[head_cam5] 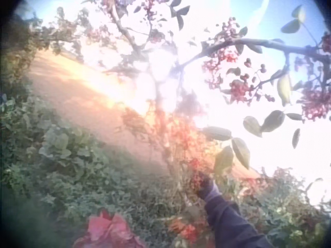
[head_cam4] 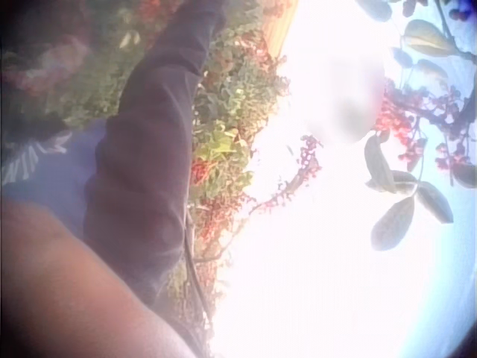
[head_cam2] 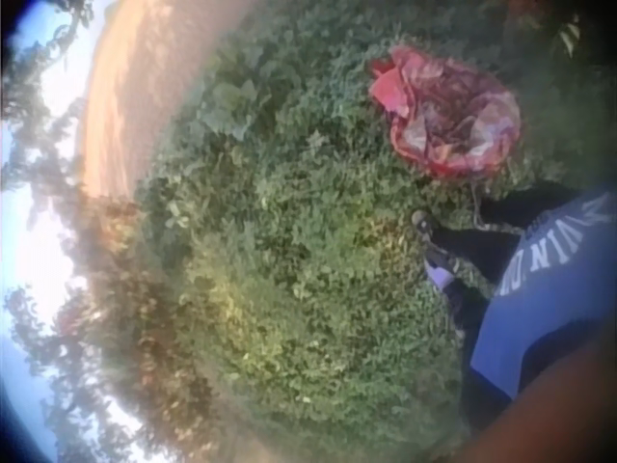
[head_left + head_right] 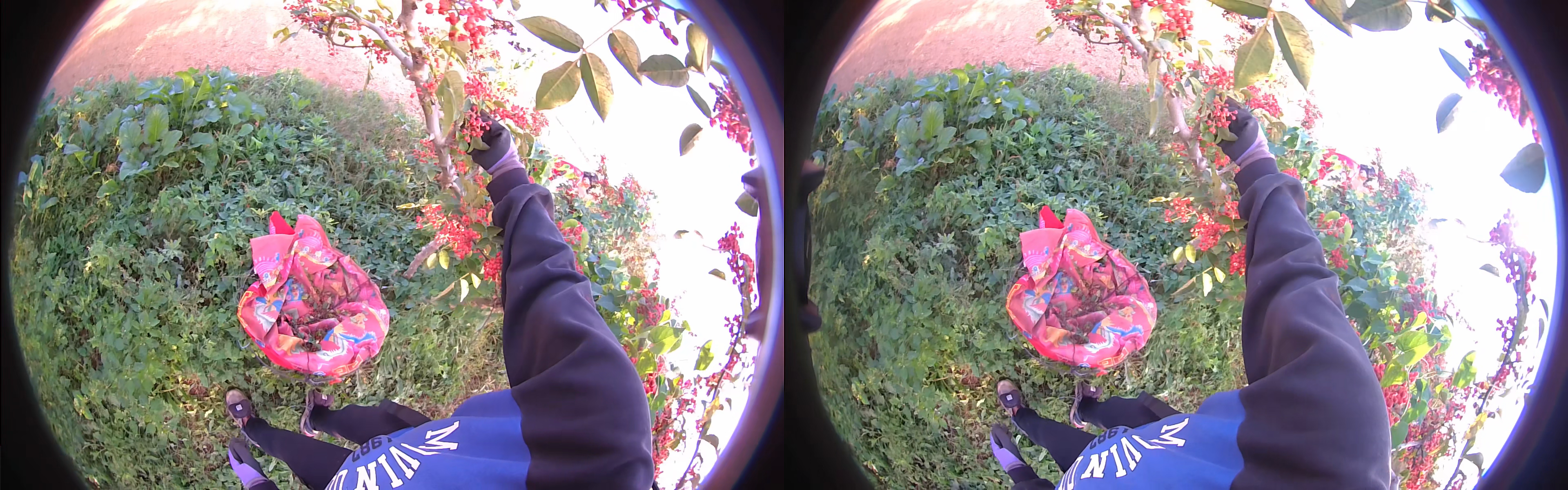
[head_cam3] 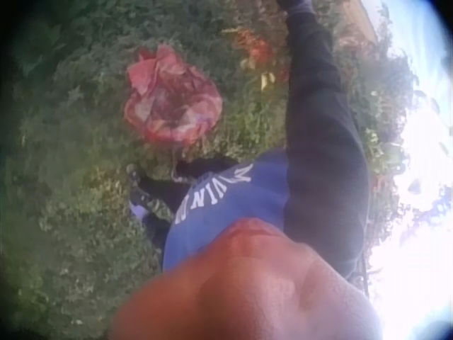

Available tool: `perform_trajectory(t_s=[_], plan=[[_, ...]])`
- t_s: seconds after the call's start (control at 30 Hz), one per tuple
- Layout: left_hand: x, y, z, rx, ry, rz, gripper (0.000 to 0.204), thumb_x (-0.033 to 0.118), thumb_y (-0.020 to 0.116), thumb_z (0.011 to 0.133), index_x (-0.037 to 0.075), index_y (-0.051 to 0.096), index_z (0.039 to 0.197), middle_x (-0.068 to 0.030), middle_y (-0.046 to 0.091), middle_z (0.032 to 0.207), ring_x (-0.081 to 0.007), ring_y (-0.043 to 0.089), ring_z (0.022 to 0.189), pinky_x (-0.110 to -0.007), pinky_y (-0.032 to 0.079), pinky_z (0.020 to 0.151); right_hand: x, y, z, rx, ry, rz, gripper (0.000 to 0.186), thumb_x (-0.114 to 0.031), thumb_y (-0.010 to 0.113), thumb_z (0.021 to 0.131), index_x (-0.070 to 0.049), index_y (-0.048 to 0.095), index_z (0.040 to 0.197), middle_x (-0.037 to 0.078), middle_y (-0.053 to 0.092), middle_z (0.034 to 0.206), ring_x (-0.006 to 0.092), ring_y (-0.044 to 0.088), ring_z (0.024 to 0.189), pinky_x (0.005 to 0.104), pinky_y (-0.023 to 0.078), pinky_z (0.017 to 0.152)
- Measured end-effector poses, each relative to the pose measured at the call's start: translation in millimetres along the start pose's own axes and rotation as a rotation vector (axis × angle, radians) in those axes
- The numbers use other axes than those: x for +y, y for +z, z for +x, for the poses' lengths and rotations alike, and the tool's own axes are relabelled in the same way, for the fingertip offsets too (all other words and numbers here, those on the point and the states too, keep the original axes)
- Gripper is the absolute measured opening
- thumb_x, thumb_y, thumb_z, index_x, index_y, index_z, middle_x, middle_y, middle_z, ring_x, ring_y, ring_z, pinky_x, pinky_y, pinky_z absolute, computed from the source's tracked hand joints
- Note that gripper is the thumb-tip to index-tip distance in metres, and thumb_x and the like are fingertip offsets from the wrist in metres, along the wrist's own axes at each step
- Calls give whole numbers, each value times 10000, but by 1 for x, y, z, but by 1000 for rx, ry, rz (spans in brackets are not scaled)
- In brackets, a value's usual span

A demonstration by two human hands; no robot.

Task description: The person picks red berries from a bush by hand and places them into a patterned cloth bag. The person repeatedly reaches for berry clusters, plucks them, and deposits them into the bag held in the other hand.

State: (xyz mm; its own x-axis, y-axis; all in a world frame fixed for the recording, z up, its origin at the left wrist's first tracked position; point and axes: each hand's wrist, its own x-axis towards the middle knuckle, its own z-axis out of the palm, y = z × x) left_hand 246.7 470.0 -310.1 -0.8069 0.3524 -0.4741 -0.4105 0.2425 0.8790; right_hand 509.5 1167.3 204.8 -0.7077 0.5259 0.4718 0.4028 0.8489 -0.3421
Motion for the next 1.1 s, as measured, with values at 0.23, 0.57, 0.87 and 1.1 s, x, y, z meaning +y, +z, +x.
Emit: perform_trajectory(t_s=[0.23,0.57,0.87,1.1], plan=[[31,-8,-11,106,-56,-54,340,345,502,936,9,550,943,-12,522,833,-107,468,761,-245,394,698,-5,-23,-16,-70,21,-138,267,-28,703,725,-47,637,983,129,635,1043,288,562,1082,353,488,874],[77,18,18,-29,-7,-43,375,295,490,949,-42,545,1104,-38,554,928,-130,505,861,-267,416,804,-113,-35,-59,9,784,227,366,-317,571,898,-36,600,1130,58,654,1026,152,619,928,302,484,826],[137,42,51,-195,2,-53,395,265,488,957,-36,513,1213,-129,584,1121,-201,550,1040,-318,421,929,-187,-14,-103,-46,563,-51,354,-262,671,841,-18,616,1091,48,661,927,109,579,843,274,472,762],[176,72,80,-384,144,-101,357,231,488,959,-30,523,1200,-89,611,1063,-169,566,966,-303,452,880,-174,-3,-143,-1,874,-273,272,-168,677,813,-34,643,1047,88,681,883,168,631,795,281,500,742]])
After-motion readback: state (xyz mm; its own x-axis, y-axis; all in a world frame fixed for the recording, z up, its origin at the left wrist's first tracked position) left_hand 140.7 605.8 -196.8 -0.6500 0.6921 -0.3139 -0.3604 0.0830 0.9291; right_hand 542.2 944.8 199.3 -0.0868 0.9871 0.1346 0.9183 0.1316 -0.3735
